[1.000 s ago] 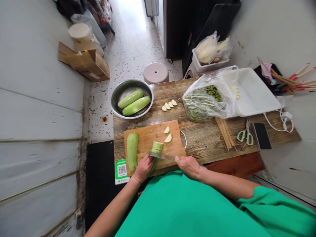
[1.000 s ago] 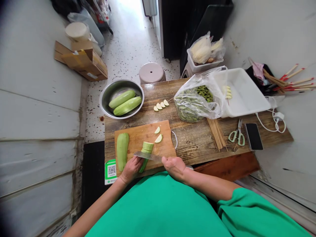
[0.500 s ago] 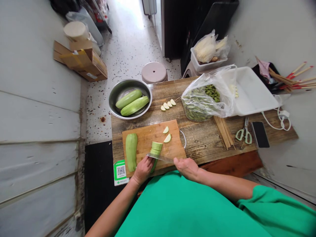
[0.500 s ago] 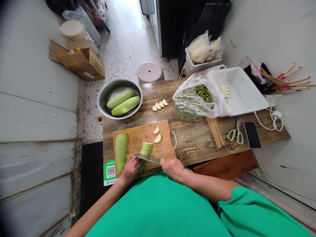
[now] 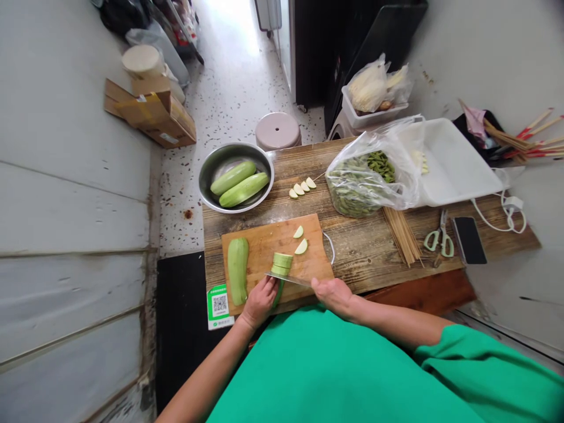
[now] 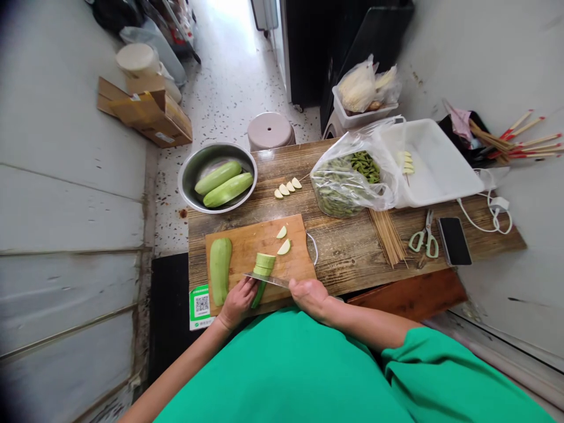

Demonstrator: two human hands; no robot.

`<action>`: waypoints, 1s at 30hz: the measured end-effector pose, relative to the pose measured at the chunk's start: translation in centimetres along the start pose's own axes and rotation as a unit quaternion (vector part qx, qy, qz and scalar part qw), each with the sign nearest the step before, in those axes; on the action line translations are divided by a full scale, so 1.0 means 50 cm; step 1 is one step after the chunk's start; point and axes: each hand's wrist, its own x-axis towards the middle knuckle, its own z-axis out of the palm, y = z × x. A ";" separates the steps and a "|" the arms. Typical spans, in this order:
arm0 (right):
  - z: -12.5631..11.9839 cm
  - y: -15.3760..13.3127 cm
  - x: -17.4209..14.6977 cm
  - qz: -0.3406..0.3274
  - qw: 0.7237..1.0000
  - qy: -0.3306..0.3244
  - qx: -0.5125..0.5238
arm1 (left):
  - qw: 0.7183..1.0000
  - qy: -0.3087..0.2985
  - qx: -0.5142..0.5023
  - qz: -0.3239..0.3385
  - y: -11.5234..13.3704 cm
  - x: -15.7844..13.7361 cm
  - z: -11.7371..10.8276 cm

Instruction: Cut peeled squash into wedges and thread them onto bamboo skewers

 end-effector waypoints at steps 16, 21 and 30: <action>-0.004 0.012 -0.010 -0.009 1.000 0.024 -0.007 | 0.927 -0.291 -0.207 -0.115 -0.050 0.207 -0.115; -0.010 0.020 -0.028 -0.022 0.999 0.028 -0.009 | 0.926 -0.274 -0.226 -0.125 -0.064 0.211 -0.124; -0.012 0.001 -0.042 -0.025 0.999 0.030 -0.005 | 0.995 0.054 -0.060 -0.054 0.012 0.040 -0.110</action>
